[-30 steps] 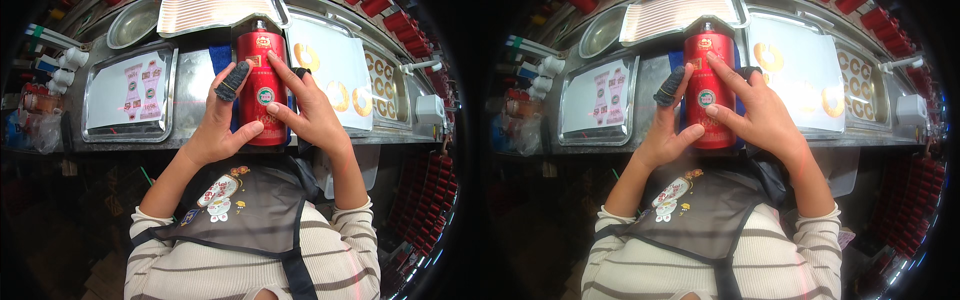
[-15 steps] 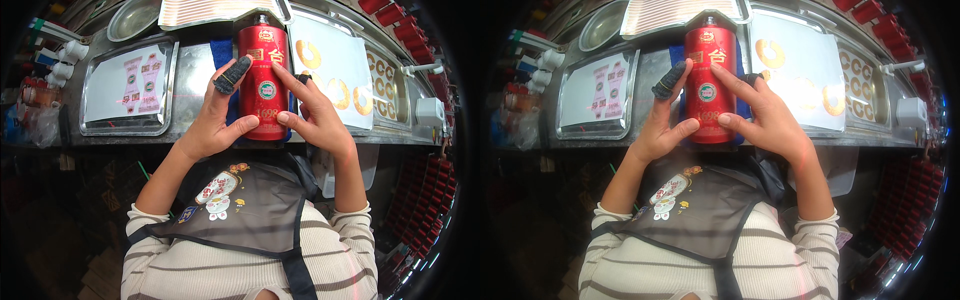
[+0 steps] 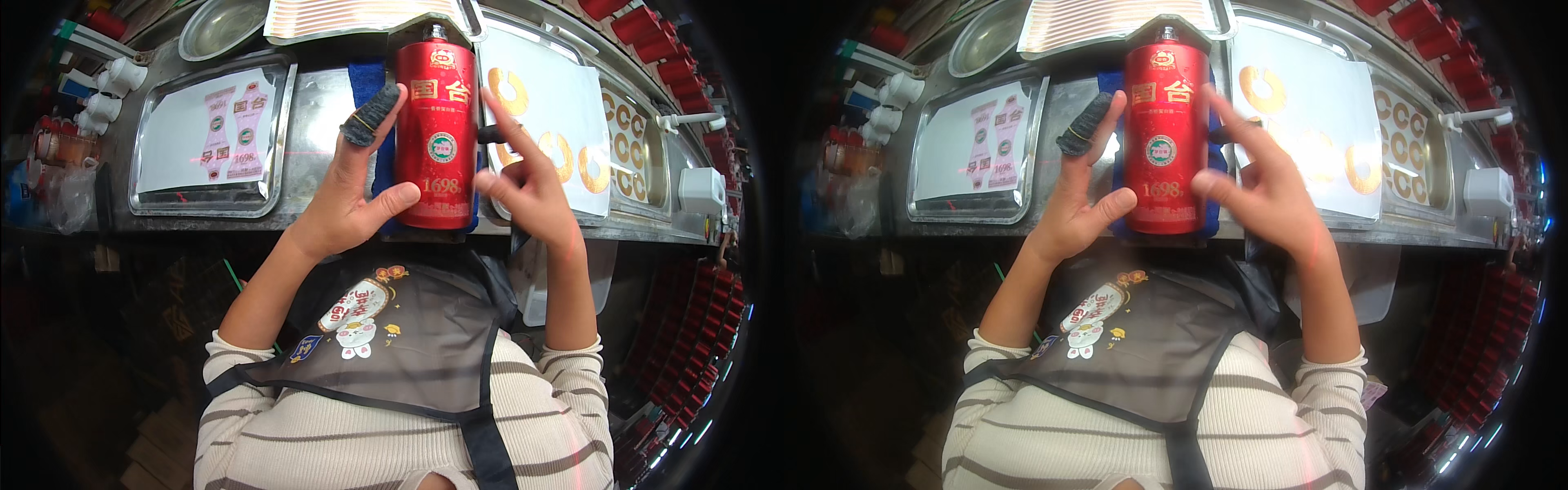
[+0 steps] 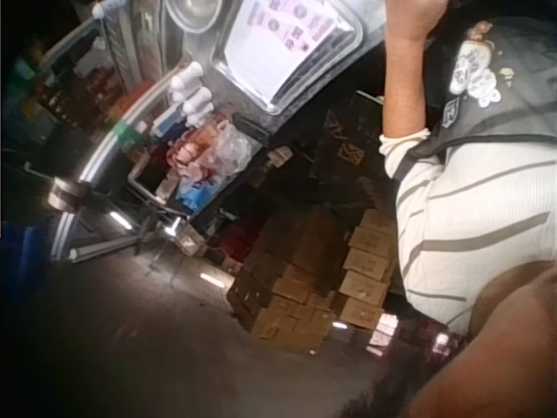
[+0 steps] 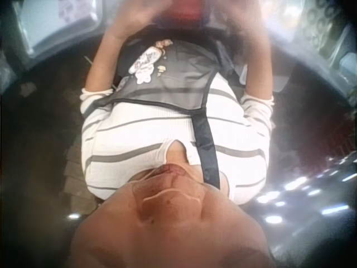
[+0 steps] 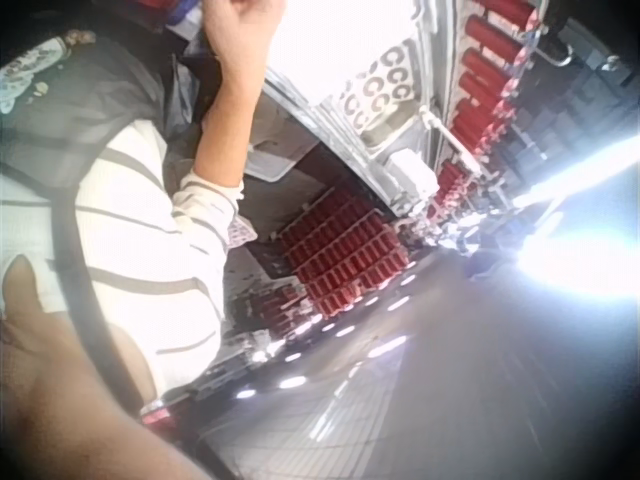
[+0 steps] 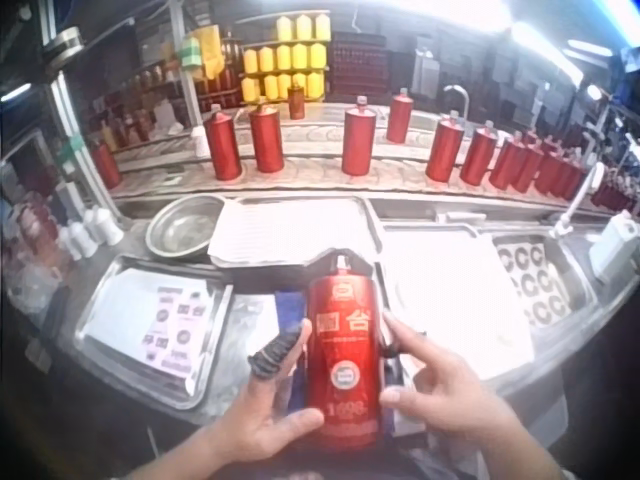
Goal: The person applies gold circular stickers to the top of a red cylindrical container and then applies a rectangular label to its side. They also handle a large black board and peel additional stickers from a sheet.
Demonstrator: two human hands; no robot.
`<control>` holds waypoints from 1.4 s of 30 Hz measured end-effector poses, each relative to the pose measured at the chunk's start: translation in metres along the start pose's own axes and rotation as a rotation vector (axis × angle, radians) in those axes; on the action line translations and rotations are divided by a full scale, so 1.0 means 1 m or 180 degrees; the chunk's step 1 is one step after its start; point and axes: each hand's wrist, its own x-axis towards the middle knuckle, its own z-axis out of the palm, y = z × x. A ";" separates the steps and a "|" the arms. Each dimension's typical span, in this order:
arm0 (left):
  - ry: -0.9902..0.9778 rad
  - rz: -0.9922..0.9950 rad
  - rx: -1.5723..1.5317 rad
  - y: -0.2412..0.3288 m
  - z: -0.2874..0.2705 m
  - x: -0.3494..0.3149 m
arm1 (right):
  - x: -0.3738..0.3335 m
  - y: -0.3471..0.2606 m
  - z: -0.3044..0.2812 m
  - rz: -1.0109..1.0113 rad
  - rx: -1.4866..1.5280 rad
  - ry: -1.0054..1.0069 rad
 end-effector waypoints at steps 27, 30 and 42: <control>-0.0154 -0.0574 -0.0449 0.013 0.018 -0.007 | 0.080 -0.043 0.003 -0.2352 -0.1485 0.0231; -0.0155 -0.0539 -0.0297 0.013 0.015 -0.007 | 0.124 -0.044 -0.015 -0.2335 -0.1425 0.0609; -0.0153 -0.0645 -0.0613 0.013 0.018 -0.007 | 0.084 -0.048 -0.001 -0.2466 -0.1242 0.0380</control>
